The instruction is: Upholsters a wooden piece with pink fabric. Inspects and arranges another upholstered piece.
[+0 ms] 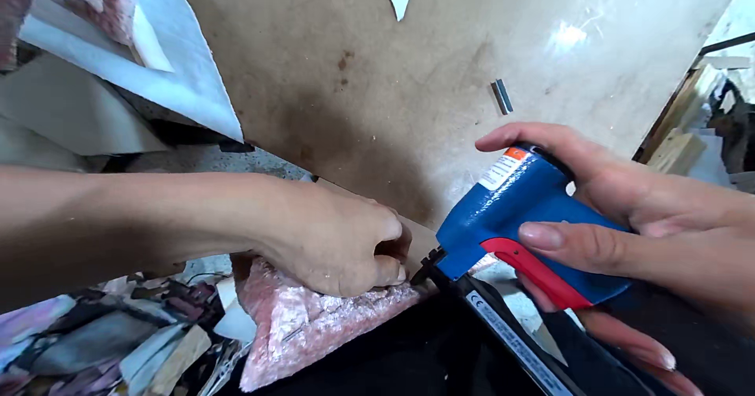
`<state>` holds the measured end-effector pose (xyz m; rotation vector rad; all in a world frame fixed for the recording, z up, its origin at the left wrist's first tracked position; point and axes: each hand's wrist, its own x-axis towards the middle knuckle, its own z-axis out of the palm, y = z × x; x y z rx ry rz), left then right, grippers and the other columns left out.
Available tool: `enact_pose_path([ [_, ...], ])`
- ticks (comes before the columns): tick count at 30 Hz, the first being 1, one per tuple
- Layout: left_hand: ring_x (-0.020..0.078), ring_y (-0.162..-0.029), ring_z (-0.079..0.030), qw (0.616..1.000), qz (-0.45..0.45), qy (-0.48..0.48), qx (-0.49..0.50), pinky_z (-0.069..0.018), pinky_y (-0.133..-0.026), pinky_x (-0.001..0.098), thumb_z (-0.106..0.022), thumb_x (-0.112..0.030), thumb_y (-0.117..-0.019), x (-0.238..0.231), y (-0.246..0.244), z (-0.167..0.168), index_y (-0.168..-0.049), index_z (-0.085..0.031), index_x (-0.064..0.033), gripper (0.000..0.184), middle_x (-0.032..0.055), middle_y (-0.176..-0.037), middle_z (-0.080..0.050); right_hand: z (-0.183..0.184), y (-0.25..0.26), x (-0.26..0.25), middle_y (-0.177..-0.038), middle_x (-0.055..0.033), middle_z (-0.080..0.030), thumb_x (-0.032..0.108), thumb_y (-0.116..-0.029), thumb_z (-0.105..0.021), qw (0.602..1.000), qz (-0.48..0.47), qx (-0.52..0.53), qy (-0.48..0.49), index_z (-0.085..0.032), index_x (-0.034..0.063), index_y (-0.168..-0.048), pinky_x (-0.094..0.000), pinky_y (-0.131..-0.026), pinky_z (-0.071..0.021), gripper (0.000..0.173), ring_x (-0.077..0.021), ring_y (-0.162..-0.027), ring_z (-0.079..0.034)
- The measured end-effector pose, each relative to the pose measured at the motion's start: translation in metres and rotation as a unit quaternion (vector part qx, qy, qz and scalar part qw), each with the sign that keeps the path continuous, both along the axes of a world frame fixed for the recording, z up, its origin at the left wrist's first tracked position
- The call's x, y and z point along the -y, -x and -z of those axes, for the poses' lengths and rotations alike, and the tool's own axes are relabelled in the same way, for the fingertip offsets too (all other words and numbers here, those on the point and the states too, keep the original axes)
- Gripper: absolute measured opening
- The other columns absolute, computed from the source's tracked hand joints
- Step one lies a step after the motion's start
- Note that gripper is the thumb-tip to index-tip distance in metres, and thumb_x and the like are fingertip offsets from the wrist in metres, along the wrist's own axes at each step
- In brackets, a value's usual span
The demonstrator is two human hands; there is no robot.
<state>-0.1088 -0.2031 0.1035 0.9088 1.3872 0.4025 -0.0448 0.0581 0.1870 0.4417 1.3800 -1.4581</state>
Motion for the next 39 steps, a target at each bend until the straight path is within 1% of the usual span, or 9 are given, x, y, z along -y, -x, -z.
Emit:
enact_pose_path([
  [4,0.0026,-0.082,-0.064,0.999,-0.024,0.003,0.021,-0.0565,-0.072,0.0302,-0.058,-0.037,-0.1037,-0.001,0.003,-0.001,-0.109,-0.069,-0.0266,0.016,-0.0093,-0.096,-0.067,-0.008,0.004,0.007,-0.089,-0.019,-0.065,0.018,-0.1059,-0.054,1.0,0.016,-0.017,-0.001,-0.03,0.0356,-0.154,-0.0453,-0.033,-0.0547,0.057,-0.0268,-0.042,-0.061],
  [7,0.002,-0.086,-0.064,0.999,-0.031,0.009,0.021,-0.0565,-0.076,0.03,-0.06,-0.034,-0.1028,-0.001,0.003,-0.001,-0.108,-0.069,-0.0274,0.012,-0.0108,-0.098,-0.067,-0.009,0.005,0.011,-0.092,-0.0196,-0.065,0.017,-0.106,-0.056,1.0,0.008,-0.012,0.02,-0.029,0.0339,-0.154,-0.0474,-0.033,-0.0551,0.057,-0.0283,-0.043,-0.062],
  [12,0.0031,-0.066,-0.061,0.995,-0.102,-0.02,0.002,-0.0534,-0.057,0.0295,-0.056,-0.051,-0.1018,-0.007,-0.002,0.004,-0.101,-0.071,-0.0255,0.029,-0.01,-0.076,-0.064,-0.018,-0.001,-0.002,-0.089,-0.0191,-0.065,0.011,-0.1041,-0.051,0.998,0.046,-0.023,-0.035,-0.03,0.0351,-0.155,-0.0428,-0.032,-0.0537,0.06,-0.0249,-0.04,-0.059],
  [15,0.0012,-0.066,-0.062,0.997,-0.07,-0.044,0.003,-0.0556,-0.059,0.0278,-0.057,-0.06,-0.0985,-0.016,0.0,0.004,-0.104,-0.074,-0.0222,0.042,-0.0101,-0.075,-0.066,-0.023,-0.011,-0.009,-0.08,-0.0182,-0.064,0.008,-0.0997,-0.047,0.986,0.093,-0.016,-0.139,-0.034,0.0349,-0.152,-0.038,-0.03,-0.05,0.06,-0.0229,-0.035,-0.054],
  [17,0.0002,-0.063,-0.061,0.997,-0.052,-0.058,0.009,-0.0531,-0.057,0.0255,-0.063,-0.054,-0.0979,-0.026,-0.001,0.006,-0.099,-0.075,-0.02,0.036,-0.0101,-0.073,-0.066,-0.023,-0.017,-0.013,-0.081,-0.0186,-0.064,0.008,-0.0997,-0.046,0.983,0.102,-0.011,-0.152,-0.034,0.0357,-0.152,-0.0377,-0.03,-0.0502,0.061,-0.0236,-0.035,-0.055],
  [24,0.0062,-0.062,-0.06,1.0,-0.025,-0.007,0.007,-0.0506,-0.054,0.029,-0.057,-0.035,-0.1043,-0.038,-0.005,0.004,-0.097,-0.071,-0.0168,0.024,-0.0047,-0.073,-0.062,-0.017,-0.025,-0.021,-0.084,-0.0216,-0.064,0.01,-0.1056,-0.046,0.993,0.088,-0.012,-0.083,-0.028,0.0349,-0.154,-0.0407,-0.032,-0.053,0.057,-0.0257,-0.037,-0.057],
  [29,0.0049,-0.063,-0.059,0.999,0.008,0.021,-0.046,-0.0507,-0.054,0.0291,-0.059,-0.035,-0.1013,-0.033,-0.007,0.004,-0.095,-0.07,-0.0226,0.017,-0.0081,-0.073,-0.061,-0.004,-0.022,-0.023,-0.092,-0.0215,-0.066,0.017,-0.107,-0.054,0.998,0.058,-0.021,0.016,-0.027,0.0341,-0.155,-0.0485,-0.033,-0.0551,0.057,-0.0295,-0.043,-0.062],
  [33,0.0047,-0.065,-0.06,0.999,0.007,0.012,-0.051,-0.0518,-0.056,0.0294,-0.059,-0.038,-0.1011,-0.029,-0.01,0.005,-0.095,-0.07,-0.0245,0.018,-0.0091,-0.075,-0.062,0.008,-0.028,-0.016,-0.09,-0.018,-0.065,0.022,-0.107,-0.054,0.998,0.059,-0.01,0.026,-0.027,0.0402,-0.157,-0.0453,-0.032,-0.0535,0.06,-0.024,-0.04,-0.058],
  [39,0.0036,-0.067,-0.063,0.987,-0.122,-0.08,-0.064,-0.0552,-0.059,0.0274,-0.06,-0.037,-0.103,-0.006,0.009,0.027,-0.1,-0.072,-0.0208,0.02,-0.008,-0.078,-0.066,0.014,-0.022,-0.026,-0.096,-0.0175,-0.066,0.02,-0.1074,-0.054,0.998,0.034,-0.051,0.014,-0.027,0.0404,-0.157,-0.0486,-0.034,-0.0552,0.06,-0.0262,-0.041,-0.06],
])
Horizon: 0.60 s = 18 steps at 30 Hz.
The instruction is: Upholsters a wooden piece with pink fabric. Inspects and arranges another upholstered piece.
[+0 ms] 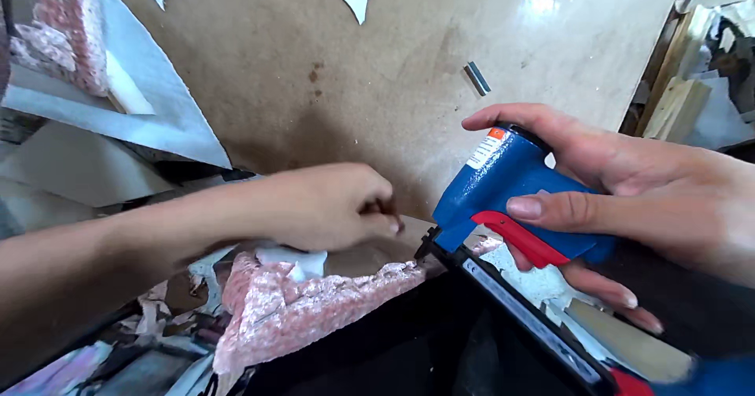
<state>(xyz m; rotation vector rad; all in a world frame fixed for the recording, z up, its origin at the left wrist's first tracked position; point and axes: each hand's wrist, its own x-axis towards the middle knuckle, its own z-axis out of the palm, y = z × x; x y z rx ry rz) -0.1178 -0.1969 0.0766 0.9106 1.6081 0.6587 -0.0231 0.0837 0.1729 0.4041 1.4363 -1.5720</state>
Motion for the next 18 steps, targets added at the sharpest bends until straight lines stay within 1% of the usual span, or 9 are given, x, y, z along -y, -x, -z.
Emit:
enact_pose_path([
  [2,0.0044,-0.081,-0.067,0.99,-0.064,-0.122,0.031,-0.0587,-0.068,0.0245,-0.049,-0.043,-0.1064,0.038,0.014,0.024,-0.11,-0.07,-0.0211,0.03,-0.0081,-0.091,-0.07,0.004,-0.002,-0.008,-0.093,-0.01,-0.068,0.015,-0.1018,-0.061,0.98,-0.074,-0.131,-0.128,-0.024,0.0425,-0.159,-0.0426,-0.035,-0.0569,0.073,-0.0222,-0.045,-0.061],
  [3,0.0095,-0.097,-0.068,0.978,-0.079,-0.179,0.066,-0.0597,-0.081,0.0286,-0.044,-0.049,-0.1059,0.061,0.017,0.035,-0.116,-0.068,-0.0202,0.039,-0.0056,-0.106,-0.071,0.012,-0.007,-0.013,-0.091,-0.0026,-0.069,0.017,-0.0944,-0.065,0.94,-0.129,-0.217,-0.229,-0.022,0.0442,-0.16,-0.0377,-0.038,-0.057,0.083,-0.0166,-0.049,-0.063],
  [4,0.0194,-0.114,-0.065,0.963,-0.087,-0.227,0.116,-0.0575,-0.095,0.0378,-0.046,-0.062,-0.101,0.084,0.015,0.044,-0.122,-0.067,-0.0172,0.054,0.001,-0.122,-0.068,0.027,-0.016,-0.018,-0.087,0.0023,-0.068,0.018,-0.0853,-0.067,0.885,-0.173,-0.294,-0.316,-0.019,0.042,-0.162,-0.0363,-0.041,-0.055,0.093,-0.0122,-0.053,-0.062],
  [6,0.0324,-0.132,-0.056,0.943,-0.127,-0.259,0.165,-0.0502,-0.111,0.0494,-0.062,-0.078,-0.083,0.118,-0.005,0.05,-0.126,-0.067,-0.0152,0.076,0.0086,-0.139,-0.062,0.076,-0.036,-0.029,-0.078,-0.0022,-0.066,0.018,-0.0754,-0.068,0.796,-0.206,-0.399,-0.407,-0.021,0.03,-0.164,-0.0462,-0.046,-0.0507,0.101,-0.019,-0.054,-0.06],
  [8,0.0347,-0.14,-0.048,0.937,-0.167,-0.277,0.129,-0.0432,-0.118,0.0522,-0.064,-0.068,-0.0859,0.131,-0.034,0.063,-0.134,-0.064,-0.0121,0.074,0.0111,-0.148,-0.056,0.133,-0.056,-0.036,-0.09,-0.0111,-0.071,0.016,-0.0789,-0.072,0.743,-0.205,-0.462,-0.438,-0.03,0.0262,-0.162,-0.056,-0.053,-0.0534,0.094,-0.0313,-0.064,-0.067],
  [10,0.0343,-0.137,-0.052,0.919,-0.23,-0.318,0.036,-0.0428,-0.117,0.0512,-0.062,-0.052,-0.0956,0.115,-0.065,0.071,-0.129,-0.064,-0.0064,0.057,0.0133,-0.141,-0.061,0.176,-0.069,-0.037,-0.122,-0.0161,-0.069,0.019,-0.0893,-0.069,0.693,-0.208,-0.529,-0.443,-0.042,0.0234,-0.157,-0.0565,-0.065,-0.0581,0.073,-0.0366,-0.087,-0.072],
  [13,0.0305,-0.128,-0.059,0.863,-0.329,-0.367,-0.109,-0.0414,-0.118,0.0522,-0.095,-0.04,-0.0682,0.087,-0.105,0.054,-0.118,-0.062,-0.0062,0.069,0.0101,-0.125,-0.069,0.185,-0.098,-0.023,-0.14,-0.0115,-0.064,0.032,-0.1031,-0.061,0.712,-0.071,-0.541,-0.442,-0.064,0.0134,-0.138,-0.0508,-0.103,-0.0537,0.04,-0.0296,-0.126,-0.063],
  [15,0.0261,-0.123,-0.06,0.832,-0.362,-0.392,-0.151,-0.0476,-0.112,0.0465,-0.097,-0.04,-0.065,0.076,-0.12,0.047,-0.122,-0.06,-0.0117,0.074,0.0055,-0.124,-0.066,0.17,-0.13,-0.015,-0.134,-0.0096,-0.067,0.04,-0.1028,-0.06,0.737,0.052,-0.533,-0.411,-0.062,0.0089,-0.138,-0.0466,-0.103,-0.0543,0.047,-0.0224,-0.124,-0.064],
  [18,0.0216,-0.113,-0.065,0.796,-0.43,-0.412,-0.11,-0.0562,-0.1,0.0399,-0.096,-0.04,-0.0679,0.053,-0.137,0.037,-0.123,-0.06,-0.016,0.069,0.0027,-0.12,-0.067,0.165,-0.181,0.003,-0.135,-0.007,-0.066,0.056,-0.0955,-0.063,0.774,0.093,-0.525,-0.342,-0.053,0.0085,-0.146,-0.0472,-0.104,-0.0545,0.07,-0.0187,-0.124,-0.063],
])
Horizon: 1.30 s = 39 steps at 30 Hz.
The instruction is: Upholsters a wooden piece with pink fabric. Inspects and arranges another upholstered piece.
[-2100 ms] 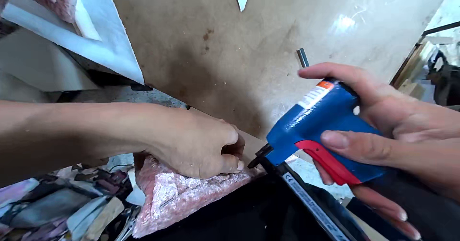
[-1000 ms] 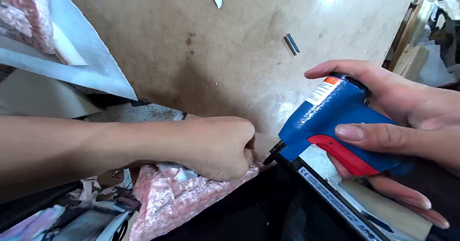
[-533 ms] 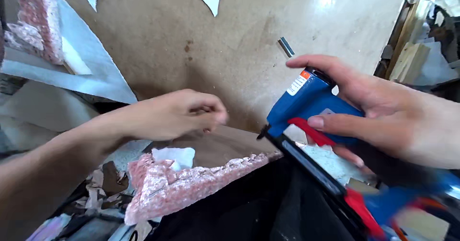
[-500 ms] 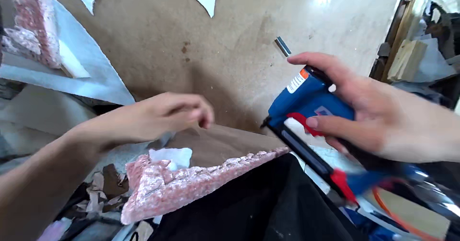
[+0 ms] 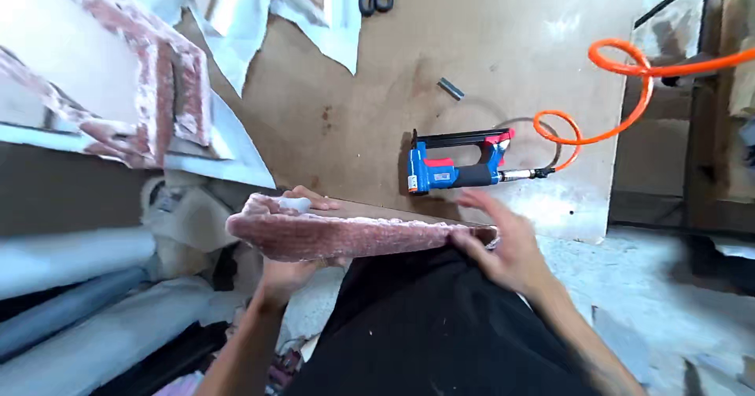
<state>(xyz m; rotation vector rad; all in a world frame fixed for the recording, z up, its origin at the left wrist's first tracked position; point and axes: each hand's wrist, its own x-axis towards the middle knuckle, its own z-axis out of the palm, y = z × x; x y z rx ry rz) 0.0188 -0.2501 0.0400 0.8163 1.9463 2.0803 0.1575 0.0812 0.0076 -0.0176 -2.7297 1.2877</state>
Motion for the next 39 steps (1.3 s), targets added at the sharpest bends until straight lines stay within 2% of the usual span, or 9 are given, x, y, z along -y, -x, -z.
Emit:
enact_pose_path([
  [3,0.0178,-0.104,-0.067,1.0,-0.009,0.0,0.022,-0.0593,-0.093,0.0368,-0.097,-0.034,-0.0663,-0.039,-0.012,-0.036,-0.124,-0.06,-0.0145,0.071,0.0025,-0.114,-0.069,0.007,-0.012,0.011,-0.14,-0.0068,-0.062,0.065,-0.0843,-0.072,0.998,-0.01,-0.059,-0.011,-0.048,0.0108,-0.151,-0.0501,-0.112,-0.0466,0.089,-0.0234,-0.131,-0.057],
  [5,0.0063,-0.097,-0.07,0.994,-0.062,0.092,-0.008,-0.0621,-0.085,0.0272,-0.096,-0.034,-0.0654,-0.07,-0.023,-0.08,-0.122,-0.06,-0.0196,0.069,-0.0082,-0.106,-0.072,0.002,-0.005,0.005,-0.135,-0.0112,-0.063,0.066,-0.0788,-0.077,0.992,0.005,-0.124,-0.011,-0.045,0.0062,-0.15,-0.0497,-0.109,-0.0491,0.099,-0.0255,-0.126,-0.06],
  [8,0.0074,-0.085,-0.074,0.966,-0.128,0.217,-0.054,-0.0661,-0.075,0.0306,-0.096,-0.045,-0.0613,-0.123,-0.013,-0.15,-0.114,-0.065,-0.0145,0.068,-0.0058,-0.094,-0.075,-0.021,0.008,-0.011,-0.135,-0.0119,-0.062,0.063,-0.0756,-0.083,0.985,0.017,-0.164,0.049,-0.039,0.0051,-0.153,-0.0427,-0.105,-0.0543,0.106,-0.0204,-0.124,-0.062],
  [14,0.0142,-0.088,-0.075,0.953,-0.142,0.267,-0.005,-0.0655,-0.077,0.0381,-0.083,-0.047,-0.0817,-0.189,0.098,-0.224,-0.123,-0.061,-0.0106,0.059,0.0015,-0.1,-0.075,0.008,-0.033,-0.051,-0.147,-0.0143,-0.055,0.046,-0.0999,-0.059,0.968,0.216,-0.123,0.04,-0.045,0.0061,-0.15,-0.0524,-0.109,-0.0492,0.066,-0.0283,-0.134,-0.055],
  [22,0.0257,-0.11,-0.07,0.933,-0.153,0.286,0.157,-0.0595,-0.093,0.0516,-0.067,-0.068,-0.0871,-0.171,0.231,-0.106,-0.138,-0.059,-0.0093,0.078,0.0118,-0.121,-0.071,0.076,-0.122,-0.027,-0.098,-0.0166,-0.067,0.048,-0.0961,-0.064,0.846,0.48,0.108,0.204,-0.065,0.0014,-0.117,-0.0543,-0.076,-0.0561,0.052,-0.0304,-0.087,-0.067],
  [26,0.0374,-0.115,-0.066,0.88,-0.219,0.419,0.046,-0.0535,-0.097,0.0609,-0.058,-0.081,-0.0849,-0.177,0.249,-0.076,-0.13,-0.061,0.002,0.094,0.0249,-0.123,-0.067,0.105,-0.115,0.005,-0.114,-0.0108,-0.073,0.058,-0.0855,-0.075,0.806,0.27,0.215,0.481,-0.056,0.0052,-0.138,-0.0466,-0.09,-0.0604,0.076,-0.0243,-0.103,-0.072],
  [32,0.0466,-0.155,-0.018,0.739,-0.082,0.566,-0.356,-0.0155,-0.122,0.0692,-0.034,-0.049,-0.1055,-0.198,0.213,-0.013,-0.157,-0.036,-0.0016,0.07,0.0271,-0.166,-0.024,0.081,-0.065,0.048,-0.109,-0.0125,-0.075,0.034,-0.0779,-0.09,0.772,0.29,0.136,0.548,-0.062,0.0011,-0.125,-0.0442,-0.088,-0.0647,0.064,-0.0248,-0.098,-0.075],
  [35,0.038,-0.156,-0.02,0.697,0.037,0.593,-0.402,-0.0125,-0.125,0.0639,-0.033,-0.053,-0.1058,-0.207,0.165,0.016,-0.155,-0.045,-0.0132,0.064,0.0141,-0.165,-0.035,0.077,-0.058,0.06,-0.101,-0.0113,-0.076,0.037,-0.0795,-0.088,0.794,0.318,0.13,0.502,-0.065,0.0031,-0.117,-0.0441,-0.08,-0.0662,0.055,-0.0244,-0.089,-0.076],
  [39,0.0273,-0.153,-0.031,0.718,0.142,0.546,-0.408,-0.0206,-0.125,0.0582,-0.039,-0.054,-0.1037,-0.181,0.063,0.043,-0.152,-0.049,-0.0142,0.064,0.005,-0.161,-0.043,0.078,-0.055,0.077,-0.096,-0.0137,-0.075,0.034,-0.0807,-0.087,0.794,0.337,0.134,0.488,-0.066,0.0015,-0.113,-0.0446,-0.075,-0.0659,0.05,-0.0264,-0.084,-0.076],
])
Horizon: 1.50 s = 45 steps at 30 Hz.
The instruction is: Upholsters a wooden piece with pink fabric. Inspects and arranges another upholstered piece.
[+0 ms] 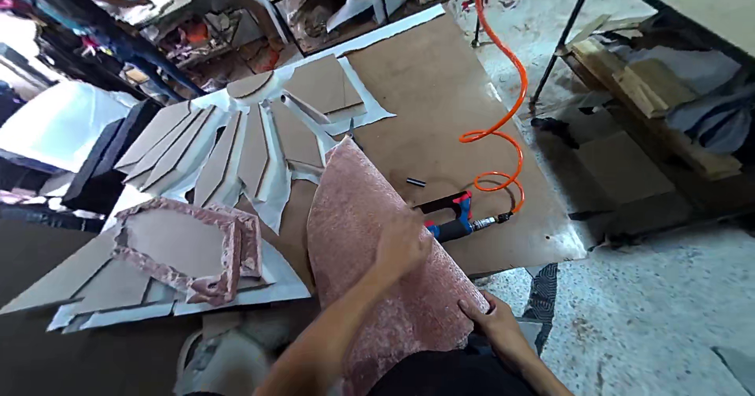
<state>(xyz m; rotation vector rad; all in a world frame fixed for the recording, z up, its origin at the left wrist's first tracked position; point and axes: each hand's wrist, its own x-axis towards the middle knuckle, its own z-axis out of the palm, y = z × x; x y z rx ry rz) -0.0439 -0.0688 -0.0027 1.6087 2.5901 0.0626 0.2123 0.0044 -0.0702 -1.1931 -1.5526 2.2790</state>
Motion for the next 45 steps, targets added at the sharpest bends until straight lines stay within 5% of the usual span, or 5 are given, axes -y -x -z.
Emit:
enact_pose_path([
  [16,0.0253,-0.094,-0.075,0.785,-0.26,-0.24,0.509,-0.0621,-0.088,0.0475,-0.084,-0.027,-0.085,0.132,0.198,-0.087,-0.125,-0.064,-0.0011,0.052,0.0143,-0.105,-0.075,0.038,0.007,0.004,-0.101,-0.0183,-0.072,0.01,-0.091,-0.068,0.999,0.016,-0.027,-0.005,-0.057,-0.0029,-0.125,-0.0462,-0.076,-0.0638,0.038,-0.0272,-0.086,-0.073],
  [22,0.0128,-0.089,-0.07,0.902,-0.196,-0.163,0.349,-0.0614,-0.079,0.0445,-0.095,-0.062,-0.0478,0.124,0.072,-0.151,-0.118,-0.065,-0.0223,0.086,-0.0035,-0.096,-0.071,-0.019,-0.013,-0.036,-0.123,-0.0144,-0.072,0.038,-0.0806,-0.086,0.898,-0.281,0.18,-0.288,-0.068,0.0074,-0.132,-0.0531,-0.102,-0.0537,0.062,-0.0289,-0.115,-0.068],
  [31,0.0211,-0.076,-0.068,0.975,0.08,-0.196,0.072,-0.0554,-0.06,0.039,-0.071,-0.042,-0.0706,0.06,-0.073,-0.125,-0.099,-0.068,-0.0128,0.041,0.0024,-0.087,-0.068,-0.309,-0.011,-0.146,-0.132,0.0007,-0.064,0.068,-0.0815,-0.072,0.77,-0.273,-0.149,-0.557,-0.068,0.023,-0.121,-0.0463,-0.106,-0.0512,0.06,-0.0229,-0.128,-0.058],
  [36,0.0166,-0.106,-0.066,0.95,0.129,-0.195,0.208,-0.0587,-0.084,0.0372,-0.069,-0.058,-0.0872,0.049,-0.058,-0.139,-0.135,-0.057,-0.0225,0.061,0.0013,-0.121,-0.066,-0.284,0.033,-0.112,-0.118,-0.0026,-0.068,0.051,-0.0995,-0.06,0.596,-0.439,-0.073,-0.669,-0.069,0.0187,-0.107,-0.0426,-0.098,-0.0537,0.035,-0.0224,-0.121,-0.062],
  [45,0.021,-0.117,-0.068,0.929,0.062,-0.316,0.182,-0.0584,-0.098,0.0389,-0.056,-0.019,-0.1032,0.058,-0.082,-0.139,-0.089,-0.069,-0.0095,0.021,0.0102,-0.125,-0.071,-0.283,0.06,-0.089,-0.141,-0.0136,-0.055,0.054,-0.0919,-0.066,0.6,-0.474,-0.015,-0.644,-0.062,0.0152,-0.125,-0.042,-0.072,-0.0594,0.051,-0.0287,-0.107,-0.067],
])
